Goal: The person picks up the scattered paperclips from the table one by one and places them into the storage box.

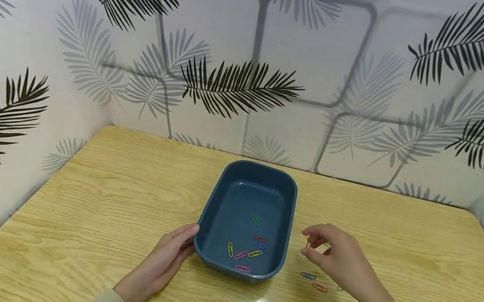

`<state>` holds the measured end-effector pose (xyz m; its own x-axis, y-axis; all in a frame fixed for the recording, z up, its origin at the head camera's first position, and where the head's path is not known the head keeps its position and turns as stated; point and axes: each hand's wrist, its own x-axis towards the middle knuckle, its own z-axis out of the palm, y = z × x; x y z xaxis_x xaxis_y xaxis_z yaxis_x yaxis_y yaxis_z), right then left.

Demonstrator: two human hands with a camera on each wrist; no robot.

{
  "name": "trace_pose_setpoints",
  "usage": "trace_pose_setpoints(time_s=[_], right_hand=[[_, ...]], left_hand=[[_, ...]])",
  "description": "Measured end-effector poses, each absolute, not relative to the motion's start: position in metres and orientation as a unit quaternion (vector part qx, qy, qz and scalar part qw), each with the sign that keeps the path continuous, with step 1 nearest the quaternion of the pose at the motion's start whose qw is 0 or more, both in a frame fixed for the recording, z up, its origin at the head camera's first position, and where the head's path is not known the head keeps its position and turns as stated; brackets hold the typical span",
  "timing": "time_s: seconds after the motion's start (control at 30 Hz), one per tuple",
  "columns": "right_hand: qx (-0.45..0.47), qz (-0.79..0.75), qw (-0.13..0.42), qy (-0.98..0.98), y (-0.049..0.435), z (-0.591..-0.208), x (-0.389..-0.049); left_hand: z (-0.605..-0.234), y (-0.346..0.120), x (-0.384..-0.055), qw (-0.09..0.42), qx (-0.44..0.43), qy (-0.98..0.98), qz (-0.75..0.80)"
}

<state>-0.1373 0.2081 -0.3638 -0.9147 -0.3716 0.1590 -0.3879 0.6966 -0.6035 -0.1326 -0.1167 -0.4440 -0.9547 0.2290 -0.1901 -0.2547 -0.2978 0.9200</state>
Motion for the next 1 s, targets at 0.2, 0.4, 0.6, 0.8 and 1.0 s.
trace_pose_setpoints(time_s=[0.2,0.4,0.6,0.8,1.0], right_hand=[[0.211,0.276,-0.043,-0.937,0.225,-0.363,-0.144],[0.195,0.249,-0.091,-0.944,0.249,-0.37,-0.153],[0.167,0.25,-0.115,-0.947,0.27,-0.378,-0.158],[0.142,0.244,-0.141,-0.949,0.278,-0.382,-0.161],[0.117,0.248,-0.158,-0.948,0.279,-0.386,-0.164]], left_hand=[[-0.445,-0.116,-0.133,0.145,-0.019,0.572,0.807],[-0.446,-0.115,-0.132,0.138,-0.02,0.575,0.806],[-0.444,-0.115,-0.13,0.134,-0.022,0.576,0.806],[-0.444,-0.114,-0.13,0.131,-0.026,0.578,0.805],[-0.445,-0.115,-0.131,0.132,-0.019,0.578,0.805]])
